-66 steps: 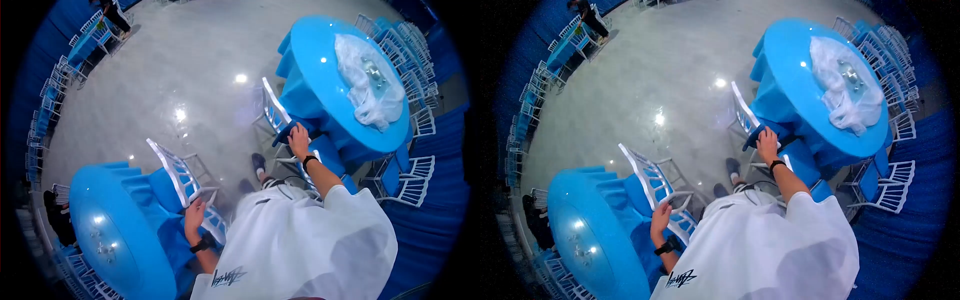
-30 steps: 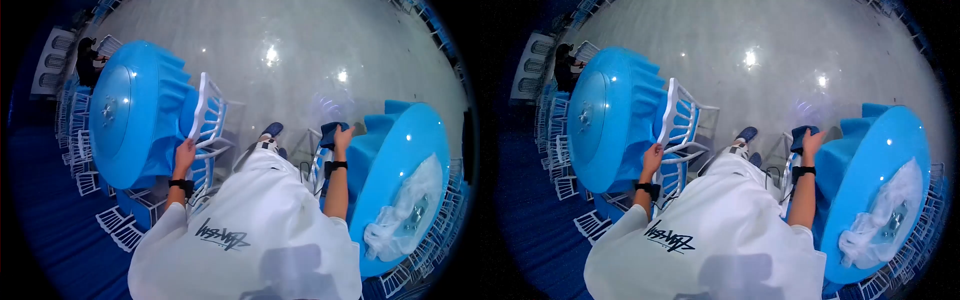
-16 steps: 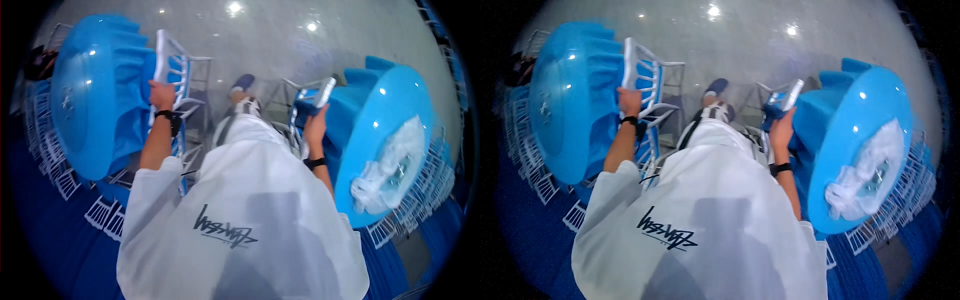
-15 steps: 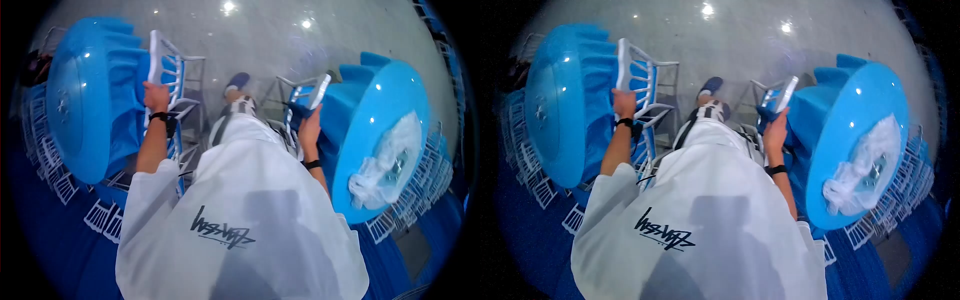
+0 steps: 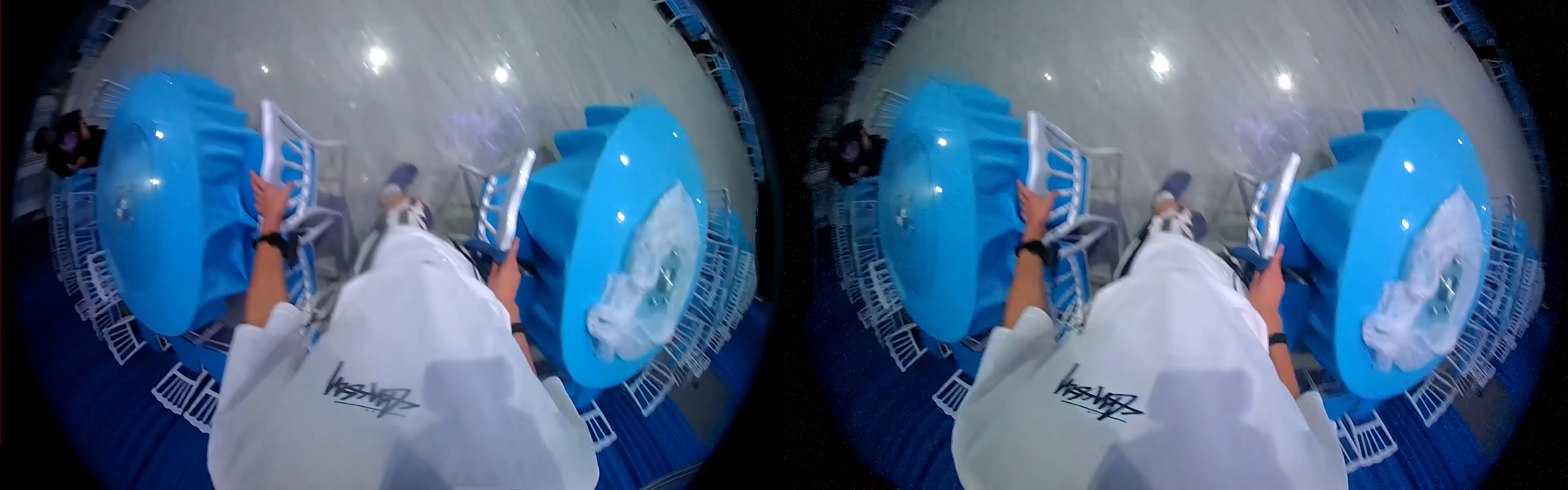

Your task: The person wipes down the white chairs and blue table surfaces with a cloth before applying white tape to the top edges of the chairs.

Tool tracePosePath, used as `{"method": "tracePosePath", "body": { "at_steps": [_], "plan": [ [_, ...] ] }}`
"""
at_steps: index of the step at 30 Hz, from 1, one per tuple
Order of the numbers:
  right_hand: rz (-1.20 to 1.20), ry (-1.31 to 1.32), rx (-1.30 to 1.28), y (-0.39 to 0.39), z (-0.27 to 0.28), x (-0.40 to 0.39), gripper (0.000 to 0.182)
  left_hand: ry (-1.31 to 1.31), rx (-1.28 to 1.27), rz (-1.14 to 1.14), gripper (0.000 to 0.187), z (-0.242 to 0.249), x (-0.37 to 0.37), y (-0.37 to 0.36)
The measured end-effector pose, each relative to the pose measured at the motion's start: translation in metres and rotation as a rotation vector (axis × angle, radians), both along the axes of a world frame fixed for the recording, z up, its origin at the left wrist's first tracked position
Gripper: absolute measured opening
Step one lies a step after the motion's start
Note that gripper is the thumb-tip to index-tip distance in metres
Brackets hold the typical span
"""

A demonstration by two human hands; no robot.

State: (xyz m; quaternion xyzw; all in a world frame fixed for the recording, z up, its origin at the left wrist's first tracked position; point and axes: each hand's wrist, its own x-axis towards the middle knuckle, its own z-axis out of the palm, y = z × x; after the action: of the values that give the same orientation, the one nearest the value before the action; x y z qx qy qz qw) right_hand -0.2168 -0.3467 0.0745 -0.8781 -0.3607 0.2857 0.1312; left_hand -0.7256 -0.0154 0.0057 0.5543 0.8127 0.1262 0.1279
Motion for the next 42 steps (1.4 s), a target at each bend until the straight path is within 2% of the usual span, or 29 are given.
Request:
{"method": "tracePosePath", "body": {
  "at_steps": [2, 4, 5, 6, 9, 10, 12, 14, 15, 17, 18, 20, 23, 25, 26, 28, 29, 30, 32, 33, 34, 35, 36, 37, 38, 39, 40, 41, 42],
  "plan": [
    [-0.032, -0.007, 0.006, 0.029, 0.001, 0.004, 0.093, 0.009, 0.032, 0.019, 0.133, 0.039, 0.039, -0.01],
    [-0.074, -0.013, 0.045, 0.052, -0.002, 0.011, 0.095, 0.123, 0.256, -0.256, 0.122, 0.062, 0.084, -0.025],
    [-0.042, -0.104, 0.144, 0.059, -0.008, 0.014, 0.095, 0.042, 0.36, -0.494, 0.117, 0.07, 0.104, -0.026],
    [-0.006, -0.199, 0.235, 0.066, -0.017, 0.017, 0.096, -0.059, 0.283, -0.589, 0.115, 0.081, 0.135, -0.029],
    [-0.036, -0.16, 0.112, 0.104, -0.004, 0.03, 0.097, -0.228, 0.058, -0.856, 0.112, 0.096, 0.235, -0.054],
    [-0.051, -0.173, 0.089, 0.113, -0.013, 0.032, 0.098, -0.315, 0.015, -1.009, 0.104, 0.111, 0.268, -0.062],
    [-0.075, -0.219, 0.058, 0.14, -0.04, 0.05, 0.099, -0.508, -0.016, -1.303, 0.098, 0.1, 0.317, -0.075],
    [-0.101, -0.23, 0.084, 0.156, -0.032, 0.056, 0.097, -0.411, 0.045, -1.561, 0.095, 0.115, 0.359, -0.093],
    [-0.087, -0.222, 0.121, 0.155, -0.031, 0.057, 0.097, -0.391, 0.04, -1.581, 0.094, 0.117, 0.375, -0.104],
    [-0.034, -0.117, 0.216, 0.154, -0.044, 0.071, 0.101, -0.432, -0.071, -1.544, 0.093, 0.126, 0.39, -0.126],
    [0.013, -0.03, 0.369, 0.15, -0.066, 0.083, 0.103, -0.494, -0.165, -1.484, 0.093, 0.132, 0.395, -0.131],
    [-0.061, 0.095, 0.236, 0.153, -0.043, 0.087, 0.096, -0.617, -0.293, -1.413, 0.093, 0.135, 0.412, -0.119],
    [0.003, 0.033, 0.624, 0.148, -0.111, 0.105, 0.093, -0.798, -0.515, -1.375, 0.093, 0.112, 0.413, -0.121],
    [-0.054, 0.307, 0.617, 0.146, -0.073, 0.098, 0.09, -0.918, -0.451, -1.386, 0.081, 0.079, 0.427, -0.121],
    [-0.1, 0.486, 0.692, 0.147, -0.096, 0.106, 0.087, -0.922, -0.443, -1.427, 0.065, 0.058, 0.438, -0.116],
    [-0.164, 0.842, 0.725, 0.138, -0.113, 0.116, 0.09, -0.938, -0.686, -1.27, 0.043, 0.099, 0.44, -0.108],
    [-0.141, 0.915, 0.799, 0.133, -0.098, 0.106, 0.095, -0.896, -0.514, -1.442, 0.039, 0.032, 0.47, -0.105],
    [-0.184, 0.979, 0.754, 0.124, -0.103, 0.112, 0.091, -0.918, -0.42, -1.199, 0.04, 0.022, 0.478, -0.118],
    [-0.402, 0.989, 0.696, 0.112, -0.085, 0.106, 0.085, -1.053, -0.608, -1.082, 0.05, 0.083, 0.463, -0.107],
    [-0.572, 0.953, 0.707, 0.106, -0.054, 0.092, 0.085, -0.992, -0.463, -1.022, 0.052, 0.049, 0.478, -0.116],
    [-0.588, 0.864, 0.725, 0.099, -0.058, 0.09, 0.076, -0.937, -0.322, -0.957, 0.054, 0.012, 0.496, -0.127],
    [-0.509, 0.566, 0.594, 0.08, -0.102, 0.104, 0.069, -1.006, -0.616, -0.976, 0.059, 0.043, 0.483, -0.116],
    [-0.454, 0.606, 0.535, 0.07, -0.091, 0.096, 0.056, -1.055, -0.713, -0.958, 0.074, 0.049, 0.481, -0.117],
    [-0.366, 0.804, 0.589, 0.062, -0.089, 0.09, 0.049, -1.016, -0.703, -0.947, 0.076, 0.034, 0.487, -0.117],
    [-0.306, 0.71, 0.501, 0.057, -0.09, 0.086, 0.041, -0.985, -0.704, -0.951, 0.078, 0.022, 0.496, -0.125],
    [-0.158, 0.551, 0.52, 0.053, -0.095, 0.079, 0.041, -1.032, -0.751, -0.852, 0.08, 0.021, 0.504, -0.131],
    [-0.13, 0.509, 0.395, 0.055, -0.08, 0.073, 0.041, -1.059, -0.821, -0.797, 0.083, 0.022, 0.511, -0.132],
    [-0.196, 0.65, 0.646, 0.053, -0.11, 0.073, 0.044, -0.938, -0.578, -0.856, 0.087, -0.006, 0.527, -0.139],
    [0.148, 0.175, 0.523, 0.04, -0.17, 0.11, 0.041, -0.914, -0.531, -0.801, 0.09, -0.003, 0.532, -0.14]
  ]
}}
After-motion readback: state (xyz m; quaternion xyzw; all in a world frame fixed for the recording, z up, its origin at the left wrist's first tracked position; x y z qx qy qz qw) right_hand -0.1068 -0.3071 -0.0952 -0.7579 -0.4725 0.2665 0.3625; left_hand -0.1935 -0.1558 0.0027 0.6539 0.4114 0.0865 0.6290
